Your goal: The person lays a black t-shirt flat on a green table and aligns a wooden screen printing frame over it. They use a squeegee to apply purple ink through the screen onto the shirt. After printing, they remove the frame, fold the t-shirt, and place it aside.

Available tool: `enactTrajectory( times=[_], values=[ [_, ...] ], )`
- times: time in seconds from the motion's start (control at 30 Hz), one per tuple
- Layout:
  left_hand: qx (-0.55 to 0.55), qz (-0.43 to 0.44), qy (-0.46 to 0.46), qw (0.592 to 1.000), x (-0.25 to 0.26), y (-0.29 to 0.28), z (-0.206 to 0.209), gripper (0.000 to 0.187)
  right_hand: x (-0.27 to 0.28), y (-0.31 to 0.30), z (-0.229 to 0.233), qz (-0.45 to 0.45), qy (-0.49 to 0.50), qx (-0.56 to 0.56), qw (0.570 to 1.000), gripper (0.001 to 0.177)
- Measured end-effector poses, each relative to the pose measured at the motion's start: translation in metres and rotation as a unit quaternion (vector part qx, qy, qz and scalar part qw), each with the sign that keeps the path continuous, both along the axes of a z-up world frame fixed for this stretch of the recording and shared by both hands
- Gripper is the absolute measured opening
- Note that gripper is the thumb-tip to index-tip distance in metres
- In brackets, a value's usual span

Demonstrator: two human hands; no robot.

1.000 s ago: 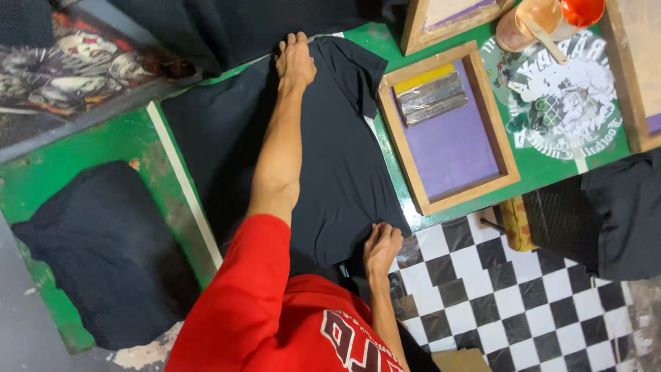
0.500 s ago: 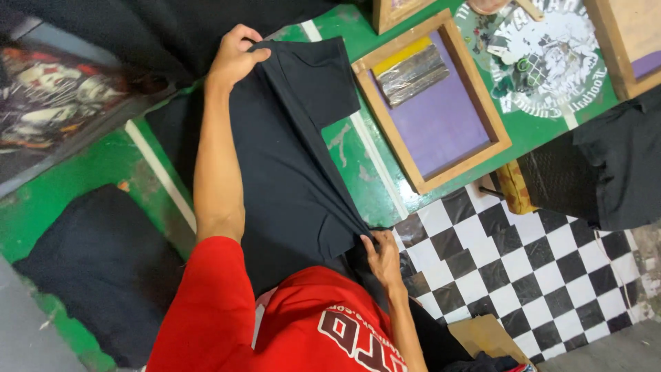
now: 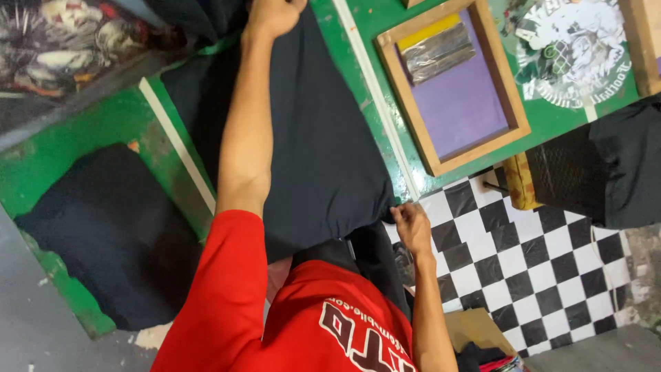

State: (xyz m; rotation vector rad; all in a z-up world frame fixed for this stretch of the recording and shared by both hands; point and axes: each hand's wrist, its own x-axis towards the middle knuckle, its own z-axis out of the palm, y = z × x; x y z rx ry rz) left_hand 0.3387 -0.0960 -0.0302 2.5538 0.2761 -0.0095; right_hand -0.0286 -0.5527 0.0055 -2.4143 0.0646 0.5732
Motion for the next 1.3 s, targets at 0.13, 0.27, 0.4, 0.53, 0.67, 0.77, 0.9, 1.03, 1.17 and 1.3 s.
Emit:
enactTrajectory(
  times=[0.13, 0.27, 0.4, 0.53, 0.67, 0.77, 0.9, 1.03, 1.17, 1.3],
  values=[
    [0.064, -0.009, -0.147, 0.987, -0.100, -0.011, 0.042, 0.040, 0.007, 0.000, 0.015, -0.068, 0.051, 0.022, 0.996, 0.029],
    [-0.004, 0.130, -0.223, 0.966, -0.275, -0.012, 0.040, 0.048, 0.011, 0.006, 0.012, -0.125, 0.050, 0.046, 0.990, 0.037],
    [0.039, 0.357, -0.028, 0.933, -0.476, -0.048, 0.002, 0.054, 0.009, 0.001, -0.021, -0.092, 0.042, 0.023, 0.995, 0.025],
    [-0.088, 0.465, 0.187, 0.861, -0.577, -0.093, -0.025, 0.068, -0.001, -0.016, -0.046, -0.112, 0.099, 0.120, 0.981, 0.027],
    [-0.111, 0.444, 0.251, 0.853, -0.587, -0.103, -0.059, 0.059, 0.007, -0.035, -0.065, -0.060, 0.129, 0.157, 0.977, 0.026],
    [-0.184, 0.464, 0.109, 0.860, -0.563, -0.103, 0.011, 0.053, 0.026, -0.030, -0.020, -0.015, 0.074, 0.193, 0.978, 0.030],
    [-0.250, 0.483, -0.094, 0.834, -0.574, -0.100, 0.027, 0.026, 0.039, -0.034, 0.013, -0.054, 0.062, 0.233, 0.969, 0.027],
    [-0.095, 0.527, 0.092, 0.839, -0.603, -0.129, 0.000, 0.044, 0.030, -0.046, -0.015, -0.044, 0.135, 0.199, 0.970, 0.024],
    [-0.089, 0.513, 0.131, 0.844, -0.617, -0.155, -0.021, 0.045, 0.026, -0.038, -0.012, 0.022, 0.205, 0.049, 0.977, 0.031],
    [-0.100, 0.516, 0.154, 0.837, -0.612, -0.158, -0.007, 0.041, 0.030, -0.040, -0.026, 0.008, 0.264, 0.028, 0.964, 0.039]
  ],
)
